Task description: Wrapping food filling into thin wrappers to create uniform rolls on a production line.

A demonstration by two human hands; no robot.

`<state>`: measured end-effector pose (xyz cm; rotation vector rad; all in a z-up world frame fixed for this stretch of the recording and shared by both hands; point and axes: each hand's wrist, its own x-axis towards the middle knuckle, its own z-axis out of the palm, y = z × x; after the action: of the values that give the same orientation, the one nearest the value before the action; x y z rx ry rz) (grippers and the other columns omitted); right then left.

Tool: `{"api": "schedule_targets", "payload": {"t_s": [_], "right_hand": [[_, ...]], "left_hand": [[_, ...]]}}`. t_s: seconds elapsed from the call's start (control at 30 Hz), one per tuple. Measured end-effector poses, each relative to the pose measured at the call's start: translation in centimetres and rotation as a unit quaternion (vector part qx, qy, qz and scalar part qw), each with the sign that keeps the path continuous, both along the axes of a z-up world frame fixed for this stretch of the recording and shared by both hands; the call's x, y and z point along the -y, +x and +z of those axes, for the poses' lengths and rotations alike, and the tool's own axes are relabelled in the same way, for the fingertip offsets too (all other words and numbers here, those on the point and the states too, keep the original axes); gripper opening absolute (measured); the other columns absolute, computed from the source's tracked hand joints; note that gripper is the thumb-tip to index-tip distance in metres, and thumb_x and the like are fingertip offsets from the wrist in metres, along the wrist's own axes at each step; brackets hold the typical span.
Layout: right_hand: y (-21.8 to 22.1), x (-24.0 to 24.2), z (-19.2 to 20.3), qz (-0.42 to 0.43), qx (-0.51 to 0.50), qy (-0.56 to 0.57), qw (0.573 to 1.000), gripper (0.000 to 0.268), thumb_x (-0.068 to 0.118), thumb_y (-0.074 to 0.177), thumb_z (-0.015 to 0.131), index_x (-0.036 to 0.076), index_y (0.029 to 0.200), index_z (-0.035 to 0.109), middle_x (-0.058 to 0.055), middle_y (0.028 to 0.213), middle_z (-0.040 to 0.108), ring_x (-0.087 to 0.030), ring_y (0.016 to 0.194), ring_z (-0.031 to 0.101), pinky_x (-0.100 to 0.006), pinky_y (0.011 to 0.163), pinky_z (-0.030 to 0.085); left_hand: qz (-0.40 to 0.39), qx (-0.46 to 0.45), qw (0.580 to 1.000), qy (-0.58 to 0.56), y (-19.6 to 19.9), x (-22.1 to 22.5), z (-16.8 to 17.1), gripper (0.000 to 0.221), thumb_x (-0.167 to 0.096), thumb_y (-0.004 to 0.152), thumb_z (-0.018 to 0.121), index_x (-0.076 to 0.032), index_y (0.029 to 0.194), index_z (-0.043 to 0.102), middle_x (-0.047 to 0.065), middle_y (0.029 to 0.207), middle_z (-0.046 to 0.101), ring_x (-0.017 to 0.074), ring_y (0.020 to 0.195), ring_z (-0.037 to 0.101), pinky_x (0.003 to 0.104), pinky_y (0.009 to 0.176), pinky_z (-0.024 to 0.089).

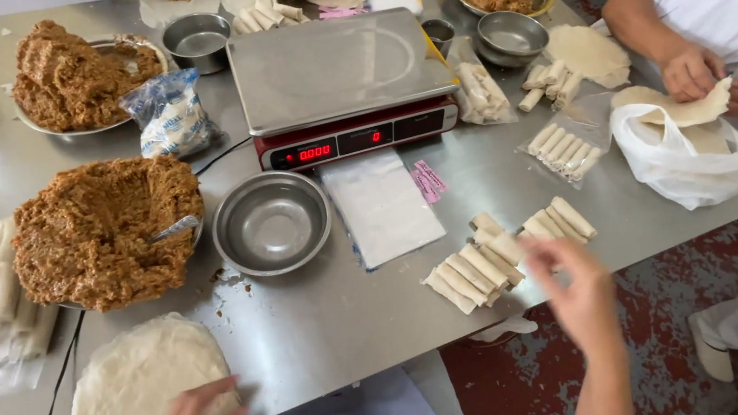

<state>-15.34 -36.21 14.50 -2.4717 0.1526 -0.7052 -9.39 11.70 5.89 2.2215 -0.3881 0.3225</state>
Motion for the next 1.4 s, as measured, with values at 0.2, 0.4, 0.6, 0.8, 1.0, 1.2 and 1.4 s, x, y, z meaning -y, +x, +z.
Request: {"api": "schedule_targets", "payload": {"t_s": [0.2, 0.4, 0.6, 0.8, 1.0, 1.2, 1.4], "right_hand": [[1.8, 8.9, -6.7, -0.145, -0.054, -0.117, 0.981, 0.023, 0.013, 0.108, 0.059, 0.003, 0.119, 0.076, -0.015, 0.106, 0.071, -0.035, 0.097, 0.063, -0.046, 0.083, 0.048], [0.4, 3.8, -6.8, -0.114, 0.202, -0.211, 0.950, 0.017, 0.003, 0.126, 0.069, -0.008, 0.125, 0.082, -0.024, 0.121, 0.072, -0.042, 0.111, 0.064, -0.051, 0.103, 0.051], [3.5, -8.2, -8.5, 0.100, 0.204, -0.081, 0.971, 0.007, 0.001, 0.105, 0.072, -0.004, 0.104, 0.077, -0.018, 0.107, 0.070, -0.032, 0.098, 0.069, -0.042, 0.096, 0.055], [5.7, -19.5, -7.1, 0.318, 0.085, 0.061, 0.942, 0.016, 0.009, 0.095, 0.065, 0.011, 0.105, 0.078, -0.002, 0.101, 0.072, -0.015, 0.089, 0.070, -0.025, 0.084, 0.054], [6.5, -24.8, -6.4, 0.416, 0.017, 0.063, 0.907, 0.017, 0.014, 0.098, 0.061, 0.009, 0.105, 0.076, 0.000, 0.095, 0.065, -0.012, 0.073, 0.063, -0.025, 0.065, 0.051], [6.5, -29.8, -7.0, 0.459, 0.074, -0.019, 0.885, 0.032, 0.027, 0.096, 0.071, 0.009, 0.122, 0.070, -0.005, 0.113, 0.065, -0.025, 0.097, 0.061, -0.037, 0.087, 0.052], [6.6, -39.0, -8.9, 0.535, 0.100, -0.204, 0.814, 0.057, 0.041, 0.079, 0.086, 0.014, 0.122, 0.060, -0.005, 0.107, 0.058, -0.024, 0.093, 0.056, -0.036, 0.072, 0.048]], "left_hand": [[0.237, 0.101, 0.943, 0.212, -0.2, -5.5, -0.5, 0.024, -0.032, 0.105, 0.072, -0.020, 0.125, 0.078, 0.000, 0.121, 0.073, 0.0261, 0.112, 0.070, 0.037, 0.092, 0.055], [0.251, 0.028, 0.948, 0.194, 1.8, -8.1, -2.4, 0.052, -0.042, 0.093, 0.068, -0.009, 0.133, 0.067, 0.015, 0.129, 0.062, 0.0386, 0.119, 0.058, 0.049, 0.105, 0.044], [0.269, -0.073, 0.950, 0.139, 4.0, -7.7, -1.7, 0.031, -0.037, 0.089, 0.073, -0.018, 0.114, 0.067, 0.002, 0.096, 0.065, 0.0270, 0.101, 0.062, 0.045, 0.087, 0.046], [0.269, -0.041, 0.952, 0.142, 4.6, -8.0, -1.1, 0.034, -0.033, 0.095, 0.070, -0.011, 0.119, 0.063, 0.007, 0.106, 0.058, 0.0273, 0.095, 0.055, 0.040, 0.079, 0.048], [0.243, -0.037, 0.962, 0.117, 4.6, -7.8, -0.9, 0.011, -0.019, 0.098, 0.066, -0.013, 0.091, 0.060, 0.003, 0.094, 0.056, 0.0254, 0.089, 0.054, 0.039, 0.073, 0.044], [0.262, 0.117, 0.957, -0.037, 1.0, -8.1, 2.2, 0.026, -0.024, 0.109, 0.047, -0.007, 0.108, 0.067, 0.002, 0.093, 0.066, 0.0176, 0.085, 0.062, 0.031, 0.074, 0.050], [0.304, 0.090, 0.940, -0.127, -3.5, -10.1, 3.3, 0.024, -0.025, 0.106, 0.054, -0.009, 0.105, 0.071, 0.001, 0.093, 0.071, 0.0131, 0.081, 0.068, 0.027, 0.069, 0.053]]}}
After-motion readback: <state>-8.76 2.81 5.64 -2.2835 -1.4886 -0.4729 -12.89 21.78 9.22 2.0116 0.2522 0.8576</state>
